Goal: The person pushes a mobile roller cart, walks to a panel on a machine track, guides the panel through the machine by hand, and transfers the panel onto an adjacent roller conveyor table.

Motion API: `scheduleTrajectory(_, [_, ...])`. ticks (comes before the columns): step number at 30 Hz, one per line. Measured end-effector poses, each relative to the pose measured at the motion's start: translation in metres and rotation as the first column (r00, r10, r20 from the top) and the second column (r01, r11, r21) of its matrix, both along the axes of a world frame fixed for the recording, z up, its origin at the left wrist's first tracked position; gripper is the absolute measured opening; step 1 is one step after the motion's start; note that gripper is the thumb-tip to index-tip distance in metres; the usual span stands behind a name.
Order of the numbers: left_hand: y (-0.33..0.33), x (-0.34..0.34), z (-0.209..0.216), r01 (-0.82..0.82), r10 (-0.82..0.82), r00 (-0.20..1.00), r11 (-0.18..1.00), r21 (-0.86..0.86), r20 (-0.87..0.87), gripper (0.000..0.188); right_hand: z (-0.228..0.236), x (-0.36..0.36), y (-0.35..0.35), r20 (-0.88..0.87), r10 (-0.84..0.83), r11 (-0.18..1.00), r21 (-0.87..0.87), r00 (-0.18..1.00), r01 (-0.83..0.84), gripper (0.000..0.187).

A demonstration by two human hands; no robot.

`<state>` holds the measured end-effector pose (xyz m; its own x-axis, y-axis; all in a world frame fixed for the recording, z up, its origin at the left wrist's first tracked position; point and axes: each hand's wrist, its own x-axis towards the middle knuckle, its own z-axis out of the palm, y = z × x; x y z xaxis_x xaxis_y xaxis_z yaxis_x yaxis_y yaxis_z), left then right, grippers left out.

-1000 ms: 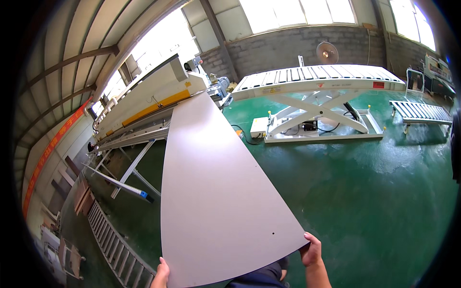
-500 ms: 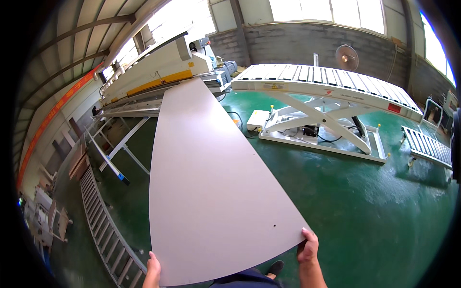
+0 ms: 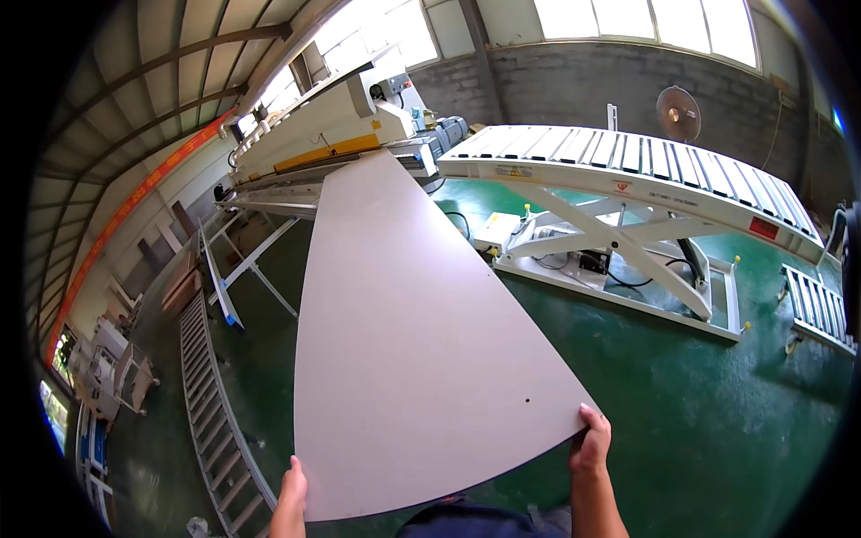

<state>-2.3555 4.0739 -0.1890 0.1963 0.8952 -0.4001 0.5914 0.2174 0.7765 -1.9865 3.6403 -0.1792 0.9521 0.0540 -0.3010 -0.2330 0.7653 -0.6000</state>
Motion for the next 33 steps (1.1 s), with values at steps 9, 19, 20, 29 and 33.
scheduleTrajectory(9, [-0.243,0.143,0.04,-0.037,0.038,0.999,0.997,-0.066,0.012,0.067,-0.01,0.161,-0.175,-0.094,0.122,0.992,-0.014,0.988,-0.123,0.018])
scheduleTrajectory(19, [-0.387,0.319,0.037,-0.072,0.094,0.982,0.988,-0.138,0.162,0.065,-0.028,0.365,-0.283,-0.111,0.161,0.987,0.029,0.981,-0.159,0.014])
scheduleTrajectory(20, [-0.399,0.343,0.044,-0.086,0.11,0.981,0.985,-0.148,0.161,0.065,-0.024,0.385,-0.29,-0.118,0.167,0.986,0.017,0.979,-0.166,0.014])
scheduleTrajectory(29, [-0.512,0.518,0.025,-0.166,0.189,0.969,0.975,-0.146,0.159,0.067,-0.001,0.599,-0.37,-0.09,0.233,0.972,-0.019,0.968,-0.236,0.015])
scheduleTrajectory(33, [-0.572,0.616,0.04,-0.191,0.227,0.952,0.964,-0.185,0.203,0.069,0.001,0.693,-0.406,-0.111,0.25,0.967,-0.023,0.962,-0.254,0.016])
